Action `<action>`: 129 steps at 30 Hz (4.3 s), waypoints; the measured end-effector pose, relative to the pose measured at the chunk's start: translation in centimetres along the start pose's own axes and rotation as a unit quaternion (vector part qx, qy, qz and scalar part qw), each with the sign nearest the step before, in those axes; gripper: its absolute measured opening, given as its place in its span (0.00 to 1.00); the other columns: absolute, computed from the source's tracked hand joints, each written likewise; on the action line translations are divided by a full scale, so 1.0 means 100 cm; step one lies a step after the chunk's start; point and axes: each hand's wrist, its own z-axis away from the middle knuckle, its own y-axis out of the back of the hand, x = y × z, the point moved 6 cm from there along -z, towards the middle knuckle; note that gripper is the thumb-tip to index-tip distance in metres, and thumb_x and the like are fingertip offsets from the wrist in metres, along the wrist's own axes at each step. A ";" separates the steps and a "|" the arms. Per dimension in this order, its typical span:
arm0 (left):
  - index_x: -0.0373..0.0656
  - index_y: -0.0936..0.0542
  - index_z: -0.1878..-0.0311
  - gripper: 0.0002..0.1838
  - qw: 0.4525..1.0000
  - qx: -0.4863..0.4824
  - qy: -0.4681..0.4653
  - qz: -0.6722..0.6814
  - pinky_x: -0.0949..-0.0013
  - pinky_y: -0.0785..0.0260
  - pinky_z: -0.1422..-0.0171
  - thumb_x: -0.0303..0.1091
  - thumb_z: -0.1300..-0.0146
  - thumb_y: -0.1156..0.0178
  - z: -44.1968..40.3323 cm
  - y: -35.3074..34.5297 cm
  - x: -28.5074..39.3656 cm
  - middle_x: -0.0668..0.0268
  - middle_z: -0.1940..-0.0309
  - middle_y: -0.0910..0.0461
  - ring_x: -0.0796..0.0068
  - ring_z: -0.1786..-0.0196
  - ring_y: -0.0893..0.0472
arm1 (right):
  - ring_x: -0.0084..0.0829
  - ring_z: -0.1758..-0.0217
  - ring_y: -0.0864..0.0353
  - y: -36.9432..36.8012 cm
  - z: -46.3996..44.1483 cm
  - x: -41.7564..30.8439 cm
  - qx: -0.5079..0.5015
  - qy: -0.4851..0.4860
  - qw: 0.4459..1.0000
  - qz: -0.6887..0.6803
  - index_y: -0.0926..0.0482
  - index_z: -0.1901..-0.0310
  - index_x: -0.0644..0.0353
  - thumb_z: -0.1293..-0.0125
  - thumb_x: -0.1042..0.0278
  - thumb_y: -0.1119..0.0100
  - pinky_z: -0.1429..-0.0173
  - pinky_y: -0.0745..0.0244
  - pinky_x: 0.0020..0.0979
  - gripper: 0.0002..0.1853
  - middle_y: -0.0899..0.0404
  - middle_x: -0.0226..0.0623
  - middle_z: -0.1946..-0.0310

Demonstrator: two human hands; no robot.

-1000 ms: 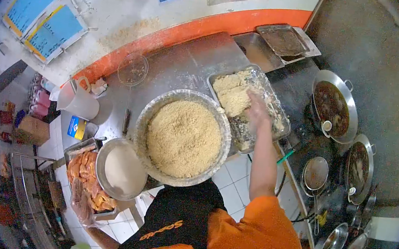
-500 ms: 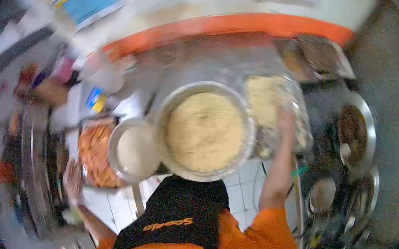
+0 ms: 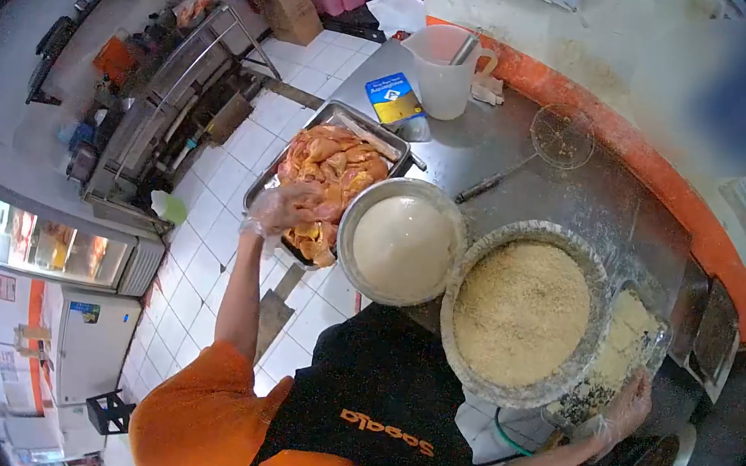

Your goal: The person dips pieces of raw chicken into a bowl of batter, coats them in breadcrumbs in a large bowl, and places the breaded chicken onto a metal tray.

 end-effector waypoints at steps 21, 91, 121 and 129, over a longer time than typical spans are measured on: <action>0.35 0.17 0.64 0.13 0.952 0.040 0.095 0.288 0.73 0.29 0.62 0.35 0.24 0.41 -0.017 -0.030 0.136 0.72 0.68 0.17 0.81 0.67 0.22 | 0.21 0.62 0.23 -0.123 0.122 -0.232 -0.272 0.031 0.928 -0.254 0.16 0.43 0.61 0.24 0.65 0.41 0.56 0.25 0.25 0.14 0.15 0.29 0.55; 0.32 0.12 0.66 0.16 0.947 -0.157 0.105 0.261 0.74 0.30 0.69 0.39 0.36 0.27 -0.047 -0.063 0.139 0.67 0.79 0.17 0.84 0.74 0.22 | 0.45 0.26 0.30 -0.240 0.105 -0.125 -0.369 0.177 0.910 0.068 0.41 0.21 0.48 0.38 0.52 0.30 0.24 0.30 0.43 0.46 0.30 0.46 0.28; 0.35 0.12 0.67 0.15 0.944 -0.097 0.059 0.310 0.75 0.29 0.70 0.40 0.37 0.26 -0.047 -0.044 0.276 0.68 0.80 0.17 0.83 0.75 0.21 | 0.47 0.33 0.23 -0.227 0.100 -0.128 -0.415 0.175 0.862 0.234 0.27 0.32 0.62 0.38 0.60 0.29 0.31 0.25 0.42 0.33 0.24 0.55 0.35; 0.41 0.12 0.70 0.21 0.990 -0.052 -0.129 -0.020 0.58 0.19 0.60 0.50 0.32 0.36 -0.055 -0.201 0.299 0.58 0.76 0.14 0.61 0.73 0.15 | 0.49 0.41 0.16 -0.124 0.076 -0.139 -0.300 0.053 0.902 0.305 0.18 0.45 0.65 0.41 0.62 0.27 0.34 0.21 0.42 0.24 0.17 0.55 0.45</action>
